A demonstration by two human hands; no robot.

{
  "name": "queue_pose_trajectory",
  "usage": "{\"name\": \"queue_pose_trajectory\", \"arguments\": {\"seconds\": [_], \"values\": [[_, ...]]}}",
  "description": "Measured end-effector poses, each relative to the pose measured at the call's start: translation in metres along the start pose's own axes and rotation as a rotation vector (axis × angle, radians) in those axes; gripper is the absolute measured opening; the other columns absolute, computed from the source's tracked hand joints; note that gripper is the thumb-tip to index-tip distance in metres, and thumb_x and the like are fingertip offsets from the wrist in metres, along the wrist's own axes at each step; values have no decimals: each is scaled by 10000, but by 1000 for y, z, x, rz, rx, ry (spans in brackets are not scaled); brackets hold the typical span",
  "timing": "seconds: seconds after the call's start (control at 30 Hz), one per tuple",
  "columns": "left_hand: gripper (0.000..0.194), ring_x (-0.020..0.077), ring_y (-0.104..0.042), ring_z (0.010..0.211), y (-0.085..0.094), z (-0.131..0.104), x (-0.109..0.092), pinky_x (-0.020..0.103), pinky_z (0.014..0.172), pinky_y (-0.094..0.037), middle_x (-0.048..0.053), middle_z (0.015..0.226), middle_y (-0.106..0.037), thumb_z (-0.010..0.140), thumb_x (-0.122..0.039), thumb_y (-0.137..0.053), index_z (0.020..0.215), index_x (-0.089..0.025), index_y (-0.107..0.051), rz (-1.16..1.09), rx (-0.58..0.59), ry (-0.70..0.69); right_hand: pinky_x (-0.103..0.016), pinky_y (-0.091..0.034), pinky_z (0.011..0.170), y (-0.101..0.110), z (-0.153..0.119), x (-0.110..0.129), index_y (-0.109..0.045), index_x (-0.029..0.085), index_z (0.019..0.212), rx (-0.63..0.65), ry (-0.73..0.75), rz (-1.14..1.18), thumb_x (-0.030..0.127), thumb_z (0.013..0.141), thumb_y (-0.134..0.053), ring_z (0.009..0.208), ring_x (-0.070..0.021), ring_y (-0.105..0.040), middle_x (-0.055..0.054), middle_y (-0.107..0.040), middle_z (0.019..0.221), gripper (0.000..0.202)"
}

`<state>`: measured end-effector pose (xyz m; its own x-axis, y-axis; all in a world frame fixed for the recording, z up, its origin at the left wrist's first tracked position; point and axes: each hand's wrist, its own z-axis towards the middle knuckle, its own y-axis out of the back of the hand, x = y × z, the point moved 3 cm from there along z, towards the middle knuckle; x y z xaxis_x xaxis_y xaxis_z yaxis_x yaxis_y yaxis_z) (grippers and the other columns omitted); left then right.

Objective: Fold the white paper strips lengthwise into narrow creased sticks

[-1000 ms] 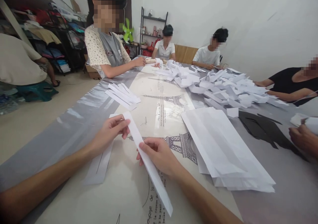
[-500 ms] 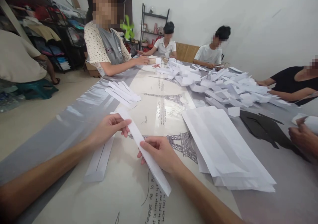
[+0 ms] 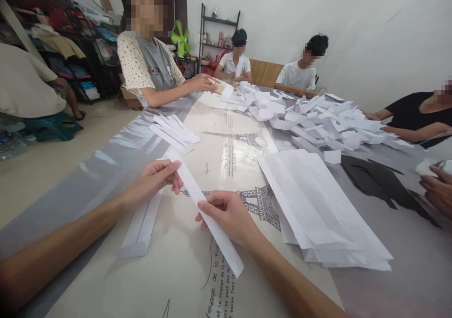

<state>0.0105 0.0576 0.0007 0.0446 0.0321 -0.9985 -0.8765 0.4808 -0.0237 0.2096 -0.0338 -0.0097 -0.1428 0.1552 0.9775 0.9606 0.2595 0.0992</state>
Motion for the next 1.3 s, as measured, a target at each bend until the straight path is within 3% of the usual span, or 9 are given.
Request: {"name": "queue_pose_trajectory", "arguments": {"seconds": [0.23, 0.47, 0.6, 0.77, 0.97, 1.17, 1.3], "values": [[427, 111, -593, 486, -6, -4, 5, 245, 540, -479, 39, 631, -691, 882, -489, -732, 648, -138, -671, 67, -38, 39, -252, -446, 509, -2, -1, 1, -700, 207, 768, 14, 5, -49, 433, 912, -693, 552, -138, -637, -19, -739, 714, 268], [397, 75, -531, 509, 15, 4, 5, 206, 542, -430, -3, 605, -620, 901, -470, -712, 683, -139, -686, -67, -133, -35, -262, -538, 576, 0, 1, -2, -698, 185, 763, 32, -23, 41, 467, 900, -708, 592, -143, -695, -39, -763, 766, 314], [338, 69, -463, 476, 4, 0, 7, 200, 487, -359, -35, 551, -558, 892, -478, -720, 810, -150, -731, 50, -28, 26, -260, -551, 556, -1, 2, -5, -685, 183, 734, 45, -37, 48, 460, 879, -736, 584, -150, -704, -46, -770, 761, 317], [316, 65, -467, 495, -3, -5, 2, 194, 500, -360, -31, 574, -567, 903, -425, -713, 743, -152, -704, 143, 82, -1, -246, -563, 580, -2, -1, -2, -729, 189, 795, 80, -5, 54, 483, 897, -720, 613, -139, -712, -42, -776, 792, 311], [281, 83, -503, 533, -4, -6, -1, 195, 491, -364, -17, 607, -587, 919, -417, -694, 824, -158, -745, 107, 141, -38, -231, -545, 547, -1, -2, 0, -784, 216, 842, 124, -20, 53, 536, 972, -602, 533, -120, -675, -17, -725, 613, 390], [351, 76, -487, 504, -22, -14, -4, 213, 520, -374, -19, 591, -585, 921, -419, -682, 696, -149, -682, 142, 246, 22, -240, -562, 508, 0, -1, -1, -825, 231, 906, 53, 18, 35, 510, 914, -698, 502, -132, -672, -14, -712, 583, 307], [368, 96, -519, 566, -17, -14, -4, 222, 590, -399, -28, 559, -555, 942, -438, -649, 702, -162, -686, 222, 293, 42, -255, -591, 534, -2, -1, 0, -828, 237, 969, 57, 18, 42, 500, 905, -712, 541, -143, -699, -24, -740, 641, 294]]}}
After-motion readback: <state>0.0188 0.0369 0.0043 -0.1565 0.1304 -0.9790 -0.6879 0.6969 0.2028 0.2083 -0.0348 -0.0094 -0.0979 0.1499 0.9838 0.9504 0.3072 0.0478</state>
